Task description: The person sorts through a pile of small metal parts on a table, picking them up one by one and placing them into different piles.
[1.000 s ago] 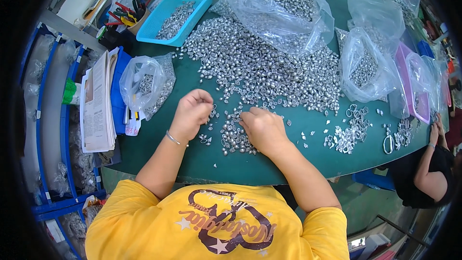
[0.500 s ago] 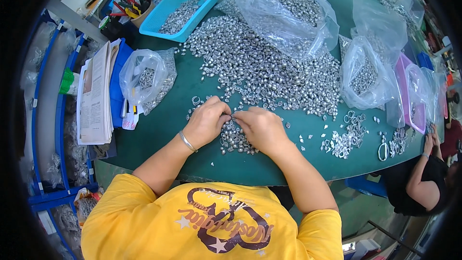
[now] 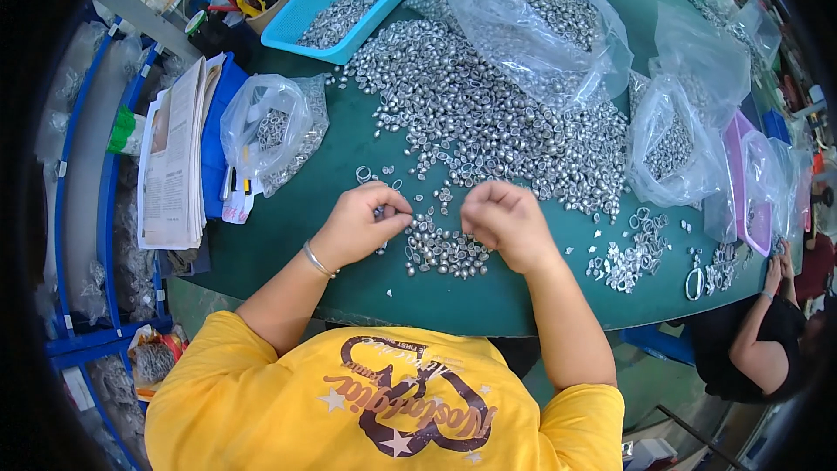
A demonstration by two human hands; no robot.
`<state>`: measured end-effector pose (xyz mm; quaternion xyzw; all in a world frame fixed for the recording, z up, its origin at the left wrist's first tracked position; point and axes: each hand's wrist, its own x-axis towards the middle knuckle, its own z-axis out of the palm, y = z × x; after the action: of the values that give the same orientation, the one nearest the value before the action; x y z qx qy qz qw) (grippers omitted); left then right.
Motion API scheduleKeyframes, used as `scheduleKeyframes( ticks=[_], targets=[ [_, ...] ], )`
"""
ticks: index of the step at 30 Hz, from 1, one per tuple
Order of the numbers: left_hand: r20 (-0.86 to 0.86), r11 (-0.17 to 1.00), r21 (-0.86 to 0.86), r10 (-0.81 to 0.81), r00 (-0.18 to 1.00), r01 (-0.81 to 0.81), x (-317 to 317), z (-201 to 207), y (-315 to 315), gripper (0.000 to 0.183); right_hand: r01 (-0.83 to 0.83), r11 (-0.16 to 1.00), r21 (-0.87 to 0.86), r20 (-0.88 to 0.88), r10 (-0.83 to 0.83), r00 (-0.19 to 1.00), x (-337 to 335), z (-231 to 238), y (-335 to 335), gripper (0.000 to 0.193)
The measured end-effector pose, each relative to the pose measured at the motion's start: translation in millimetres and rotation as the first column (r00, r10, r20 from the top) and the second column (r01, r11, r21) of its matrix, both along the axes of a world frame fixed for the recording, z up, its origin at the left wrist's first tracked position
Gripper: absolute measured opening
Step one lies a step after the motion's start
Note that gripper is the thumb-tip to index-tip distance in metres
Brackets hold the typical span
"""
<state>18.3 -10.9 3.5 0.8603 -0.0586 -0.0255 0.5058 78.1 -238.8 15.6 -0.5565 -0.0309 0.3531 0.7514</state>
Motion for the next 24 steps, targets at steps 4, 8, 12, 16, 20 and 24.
scheduleKeyframes(
  ticks=[4, 8, 12, 16, 20, 24],
  targets=[
    [0.173, 0.953, 0.304, -0.075, 0.982, 0.019, -3, -3, -10, 0.01, 0.116, 0.881, -0.459, 0.761, 0.323, 0.563, -19, -4, 25, 0.008],
    [0.167, 0.956, 0.294, -0.074, 0.983, 0.022, -8, -4, -13, 0.014, 0.28, 0.734, -0.619, 0.779, 0.529, 0.336, -30, -7, 37, 0.005],
    [0.178, 0.981, 0.196, -0.044, 0.983, 0.008, -11, 0, -10, 0.011, 0.291, 0.692, -0.661, 0.75, 0.591, 0.298, -31, -9, 39, 0.006],
    [0.065, 0.992, -0.128, 0.028, 0.997, -0.02, -12, 4, -8, 0.01, 0.196, 0.84, -0.506, 0.806, 0.38, 0.453, -27, -10, 37, 0.006],
    [-0.338, 0.798, -0.587, -0.091, 0.937, -0.134, -16, 2, -3, 0.007, 0.007, 0.943, -0.332, 0.555, 0.19, 0.81, -27, -4, 24, 0.006],
    [-0.43, 0.607, -0.749, -0.139, 0.892, -0.266, -21, -8, -5, 0.007, -0.014, 0.998, 0.062, 0.008, 0.013, 1.0, -29, -8, 12, 0.009]
  ],
)
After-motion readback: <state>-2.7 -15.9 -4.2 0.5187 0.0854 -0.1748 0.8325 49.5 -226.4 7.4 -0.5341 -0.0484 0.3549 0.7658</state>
